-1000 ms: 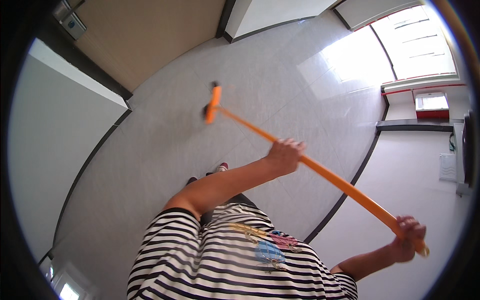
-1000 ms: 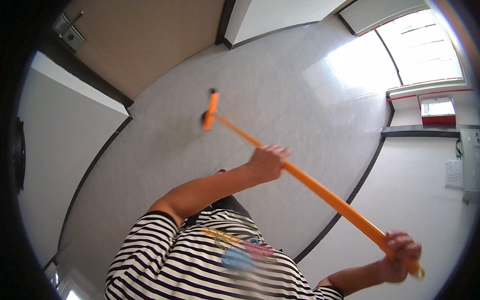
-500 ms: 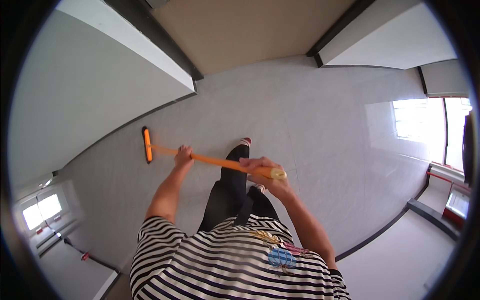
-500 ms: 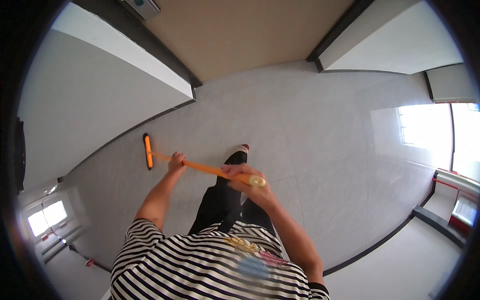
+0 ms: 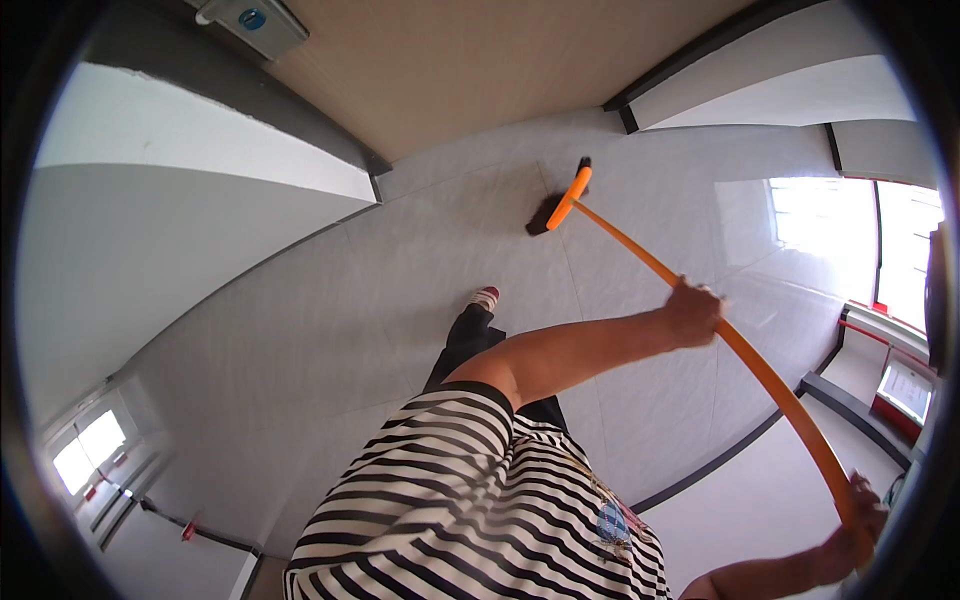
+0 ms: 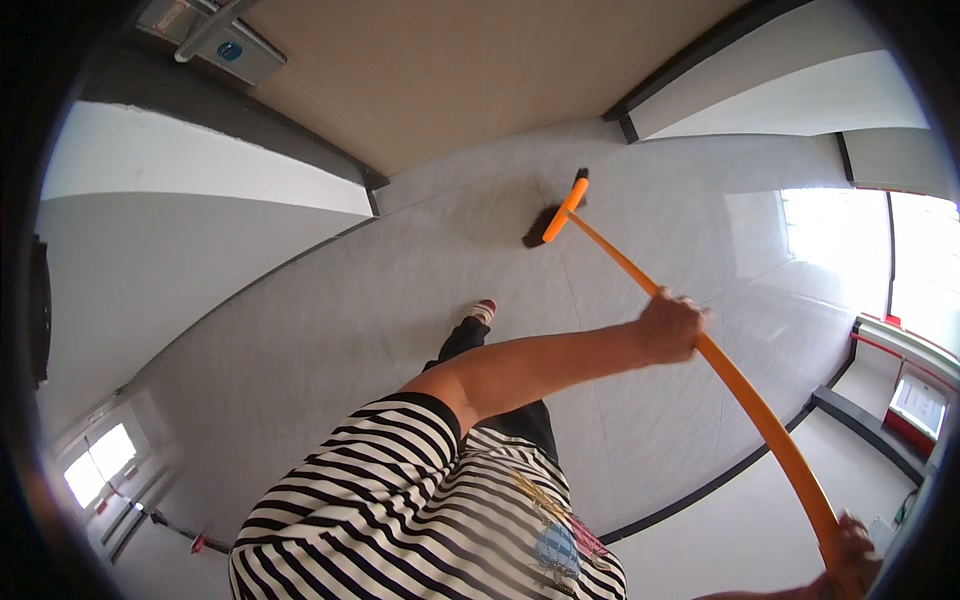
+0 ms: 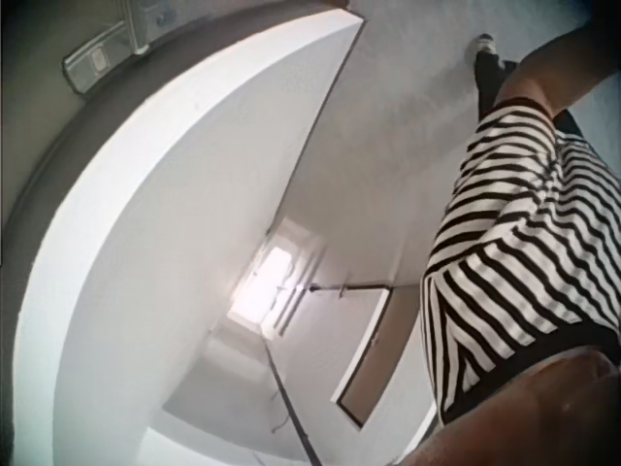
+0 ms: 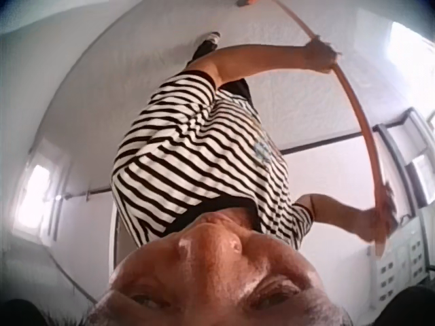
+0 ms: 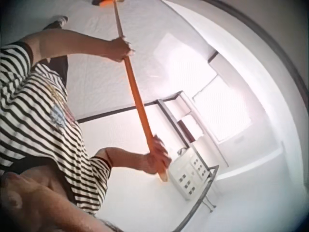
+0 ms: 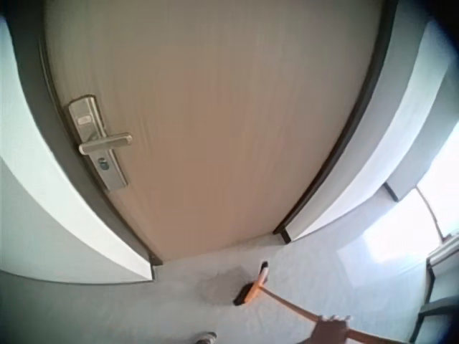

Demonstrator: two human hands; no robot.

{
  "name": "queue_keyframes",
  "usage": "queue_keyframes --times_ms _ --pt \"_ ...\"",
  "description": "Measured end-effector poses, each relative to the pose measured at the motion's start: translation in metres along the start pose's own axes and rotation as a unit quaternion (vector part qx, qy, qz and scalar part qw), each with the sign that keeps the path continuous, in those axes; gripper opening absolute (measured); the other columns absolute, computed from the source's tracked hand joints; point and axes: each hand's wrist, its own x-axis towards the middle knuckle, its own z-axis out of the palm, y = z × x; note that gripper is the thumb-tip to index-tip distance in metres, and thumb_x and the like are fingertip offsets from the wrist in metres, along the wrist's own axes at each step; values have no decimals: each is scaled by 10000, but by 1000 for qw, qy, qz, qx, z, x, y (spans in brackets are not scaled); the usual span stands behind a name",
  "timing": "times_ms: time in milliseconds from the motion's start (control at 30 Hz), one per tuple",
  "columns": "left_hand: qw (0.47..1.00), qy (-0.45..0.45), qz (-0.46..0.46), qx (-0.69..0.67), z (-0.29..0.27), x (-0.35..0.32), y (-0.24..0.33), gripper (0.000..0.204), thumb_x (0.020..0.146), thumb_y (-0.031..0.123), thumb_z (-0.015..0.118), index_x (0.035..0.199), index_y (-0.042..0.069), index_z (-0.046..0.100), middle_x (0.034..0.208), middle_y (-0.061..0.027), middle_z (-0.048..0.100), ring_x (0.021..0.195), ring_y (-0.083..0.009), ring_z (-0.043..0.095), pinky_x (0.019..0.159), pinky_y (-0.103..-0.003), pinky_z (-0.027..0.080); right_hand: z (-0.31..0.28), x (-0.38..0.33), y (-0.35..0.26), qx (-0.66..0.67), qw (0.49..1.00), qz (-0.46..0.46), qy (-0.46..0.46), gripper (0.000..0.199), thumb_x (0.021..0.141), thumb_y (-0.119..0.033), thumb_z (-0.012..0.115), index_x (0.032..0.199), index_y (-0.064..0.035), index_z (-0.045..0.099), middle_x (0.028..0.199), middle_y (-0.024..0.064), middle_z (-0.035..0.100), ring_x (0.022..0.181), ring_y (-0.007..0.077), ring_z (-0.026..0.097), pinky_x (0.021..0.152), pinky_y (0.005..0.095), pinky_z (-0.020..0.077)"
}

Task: The person sweeps a tiled floor with an orange broom, moving debris toward a dustpan. They then use the dustpan to collect the swept debris near a staircase.

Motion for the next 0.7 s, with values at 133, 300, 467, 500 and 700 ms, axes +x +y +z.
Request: queue_keyframes --times_ms 133,300,467,500,700 --pt "999 -27 19 37 -33 -13 37 194 639 86 557 824 46 513 679 -101 584 730 -244 587 608 -445 377 -88 6 66 233 970 59 42 234 853 -137 536 1050 -10 533 926 124 557 968 236 548 990 445 289" --pt "989 32 -81 118 -8 -58 -60 141 565 28 534 673 70 454 570 -101 532 570 -316 540 470 -477 334 92 44 94 530 836 34 -135 396 661 -66 542 1049 -7 488 937 103 547 975 256 546 990 548 287" --pt "950 56 -229 205 1 -74 -164 98 678 109 505 771 86 526 710 -112 600 725 -336 577 597 -509 384 248 80 65 521 831 83 -176 143 632 -22 431 726 -25 540 824 145 619 906 298 587 933 459 401" --pt "952 33 -238 191 5 -64 -166 110 690 115 505 793 95 538 740 -110 608 758 -334 578 625 -513 384 253 87 69 523 829 96 -176 127 640 -31 436 715 -26 538 822 150 625 902 302 592 919 430 413" --pt "967 -21 -189 168 56 27 -149 151 721 99 510 853 136 572 825 -70 627 884 -299 566 706 -528 369 206 92 104 462 875 117 -88 149 648 -6 431 726 -29 555 827 147 633 941 301 589 921 408 397"
